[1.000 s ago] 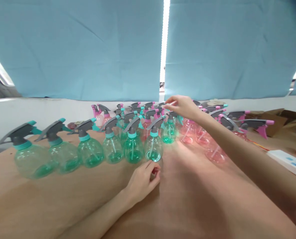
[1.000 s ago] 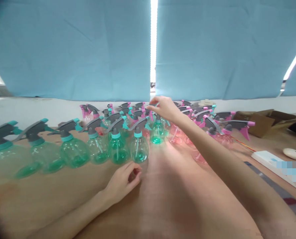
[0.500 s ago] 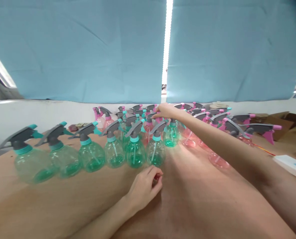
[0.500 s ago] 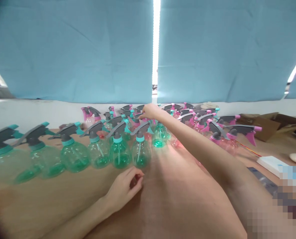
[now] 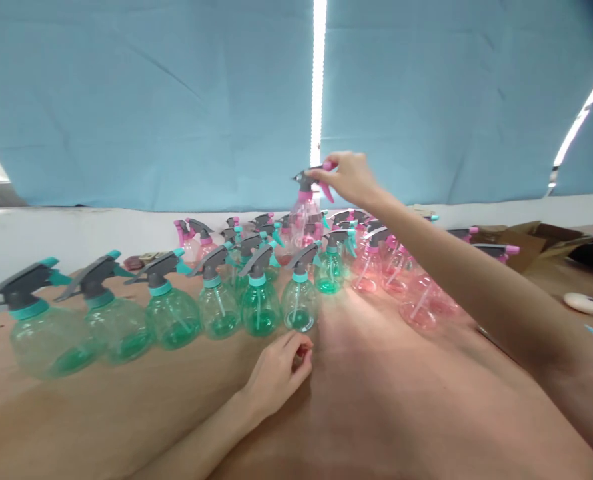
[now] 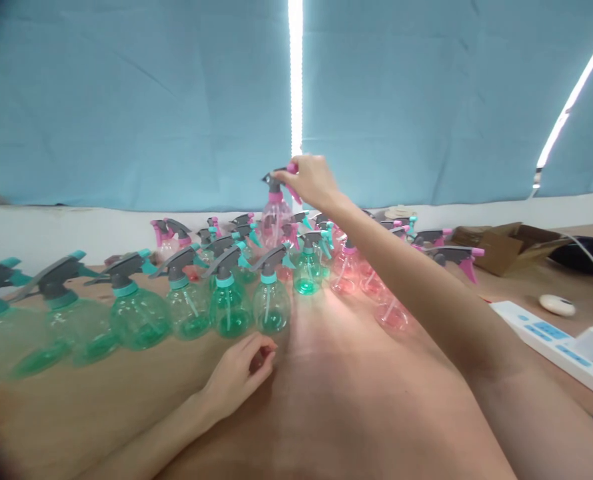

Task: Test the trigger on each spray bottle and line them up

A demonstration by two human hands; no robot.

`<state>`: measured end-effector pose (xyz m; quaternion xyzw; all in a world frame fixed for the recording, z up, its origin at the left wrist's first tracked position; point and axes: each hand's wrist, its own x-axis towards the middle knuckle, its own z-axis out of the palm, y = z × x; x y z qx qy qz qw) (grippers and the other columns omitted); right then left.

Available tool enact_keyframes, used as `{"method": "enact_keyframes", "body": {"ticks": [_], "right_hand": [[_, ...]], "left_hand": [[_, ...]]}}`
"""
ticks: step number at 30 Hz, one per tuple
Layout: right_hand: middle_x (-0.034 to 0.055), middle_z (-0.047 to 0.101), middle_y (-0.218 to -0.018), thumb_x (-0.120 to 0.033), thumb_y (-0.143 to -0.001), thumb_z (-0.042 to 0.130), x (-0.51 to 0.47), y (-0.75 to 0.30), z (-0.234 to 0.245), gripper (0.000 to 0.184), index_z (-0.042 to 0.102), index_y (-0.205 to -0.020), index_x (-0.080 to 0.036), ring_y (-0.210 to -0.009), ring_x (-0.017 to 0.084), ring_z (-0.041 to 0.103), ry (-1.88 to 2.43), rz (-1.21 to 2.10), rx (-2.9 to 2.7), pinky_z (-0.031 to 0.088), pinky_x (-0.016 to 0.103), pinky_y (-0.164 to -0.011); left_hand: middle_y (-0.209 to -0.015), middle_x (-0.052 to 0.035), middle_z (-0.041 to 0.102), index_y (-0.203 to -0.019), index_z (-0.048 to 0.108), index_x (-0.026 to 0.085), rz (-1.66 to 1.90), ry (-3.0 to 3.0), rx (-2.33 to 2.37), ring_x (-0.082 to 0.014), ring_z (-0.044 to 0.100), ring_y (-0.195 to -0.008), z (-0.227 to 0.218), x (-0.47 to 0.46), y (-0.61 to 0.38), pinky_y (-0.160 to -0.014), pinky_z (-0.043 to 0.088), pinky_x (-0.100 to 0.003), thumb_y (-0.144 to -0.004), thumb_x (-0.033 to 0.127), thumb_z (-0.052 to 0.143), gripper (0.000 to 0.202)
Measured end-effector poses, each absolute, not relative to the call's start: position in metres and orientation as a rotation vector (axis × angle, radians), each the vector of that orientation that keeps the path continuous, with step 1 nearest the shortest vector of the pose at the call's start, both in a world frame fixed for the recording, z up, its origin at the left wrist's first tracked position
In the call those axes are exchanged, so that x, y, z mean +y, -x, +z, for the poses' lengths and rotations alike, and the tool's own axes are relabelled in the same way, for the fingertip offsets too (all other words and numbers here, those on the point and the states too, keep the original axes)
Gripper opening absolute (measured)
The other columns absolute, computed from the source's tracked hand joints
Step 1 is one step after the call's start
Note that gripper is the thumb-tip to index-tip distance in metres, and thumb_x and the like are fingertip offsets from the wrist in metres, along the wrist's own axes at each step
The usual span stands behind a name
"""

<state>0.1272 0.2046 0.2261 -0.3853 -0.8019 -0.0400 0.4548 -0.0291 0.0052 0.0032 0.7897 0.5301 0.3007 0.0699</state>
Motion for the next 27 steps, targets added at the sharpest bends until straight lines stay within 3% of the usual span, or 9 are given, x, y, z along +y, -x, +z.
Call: {"method": "enact_keyframes", "body": {"ticks": [4, 8, 14, 18, 22, 24, 27], "right_hand": [[0.0036, 0.062, -0.073, -0.044, -0.086, 0.061, 0.177, -0.168, 0.25, 0.031, 0.061, -0.075, -0.015, -0.075, 0.017, 0.061, 0.899, -0.155, -1.709, 0.045, 0.033, -0.075], [0.0023, 0.062, -0.069, -0.051, -0.083, 0.061, 0.14, -0.223, 0.246, 0.033, 0.06, -0.08, -0.019, -0.062, 0.018, 0.066, 0.791, -0.019, -1.618, 0.05, 0.036, -0.064], [0.0019, 0.06, -0.063, -0.053, -0.081, 0.063, 0.088, -0.27, 0.177, 0.032, 0.061, -0.082, -0.021, -0.06, 0.021, 0.067, 1.015, 0.282, -1.858, 0.045, 0.03, -0.049], [-0.0008, 0.06, -0.07, -0.052, -0.083, 0.061, 0.075, -0.272, 0.129, 0.03, 0.059, -0.087, -0.022, -0.067, 0.018, 0.066, 0.902, 0.707, -1.929, 0.051, 0.031, -0.059], [0.0017, 0.063, -0.08, -0.047, -0.083, 0.063, 0.07, -0.265, 0.111, 0.027, 0.061, -0.088, -0.021, -0.074, 0.016, 0.062, 0.739, 0.874, -2.045, 0.049, 0.03, -0.064], [0.0002, 0.062, -0.077, -0.043, -0.084, 0.063, 0.067, -0.26, 0.109, 0.022, 0.061, -0.086, -0.021, -0.071, 0.015, 0.058, 0.692, 0.876, -2.133, 0.045, 0.028, -0.062], [0.001, 0.063, -0.086, -0.038, -0.087, 0.06, 0.065, -0.253, 0.107, 0.018, 0.062, -0.082, -0.022, -0.075, 0.014, 0.058, 0.59, 0.904, -2.173, 0.045, 0.03, -0.069]], "left_hand": [[-0.081, -0.0017, 0.063, -0.086, 0.055, 0.019, 0.912, -2.382, 1.588, -0.0143, 0.06, -0.068, 0.003, 0.005, 0.029, -0.06, 0.046, -0.024, -0.087, 0.015, 0.045, 0.011], [-0.081, -0.0018, 0.062, -0.087, 0.056, 0.019, 0.928, -2.37, 1.586, -0.015, 0.06, -0.071, 0.003, 0.005, 0.028, -0.063, 0.046, -0.026, -0.09, 0.019, 0.043, 0.013], [-0.084, -0.0024, 0.063, -0.087, 0.056, 0.019, 0.984, -2.265, 1.611, -0.0159, 0.059, -0.072, 0.005, 0.007, 0.027, -0.067, 0.048, -0.029, -0.09, 0.027, 0.047, 0.013], [-0.097, -0.0049, 0.066, -0.094, 0.056, 0.019, 1.048, -2.154, 1.579, -0.018, 0.063, -0.084, 0.017, 0.005, 0.009, -0.076, 0.053, -0.033, -0.087, 0.029, 0.052, 0.013], [-0.122, -0.0097, 0.063, -0.112, 0.056, 0.021, 1.101, -1.916, 1.235, -0.0254, 0.06, -0.11, 0.045, 0.006, -0.024, -0.095, 0.049, -0.043, -0.08, 0.032, 0.06, 0.033], [-0.125, -0.01, 0.062, -0.123, 0.05, 0.022, 1.073, -1.815, 1.115, -0.0274, 0.06, -0.111, 0.061, 0.011, -0.038, -0.095, 0.048, -0.046, -0.078, 0.033, 0.064, 0.049], [-0.121, -0.0076, 0.063, -0.123, 0.05, 0.023, 1.043, -1.752, 0.993, -0.0263, 0.062, -0.105, 0.079, 0.023, -0.048, -0.087, 0.051, -0.042, -0.074, 0.03, 0.067, 0.053]]}}
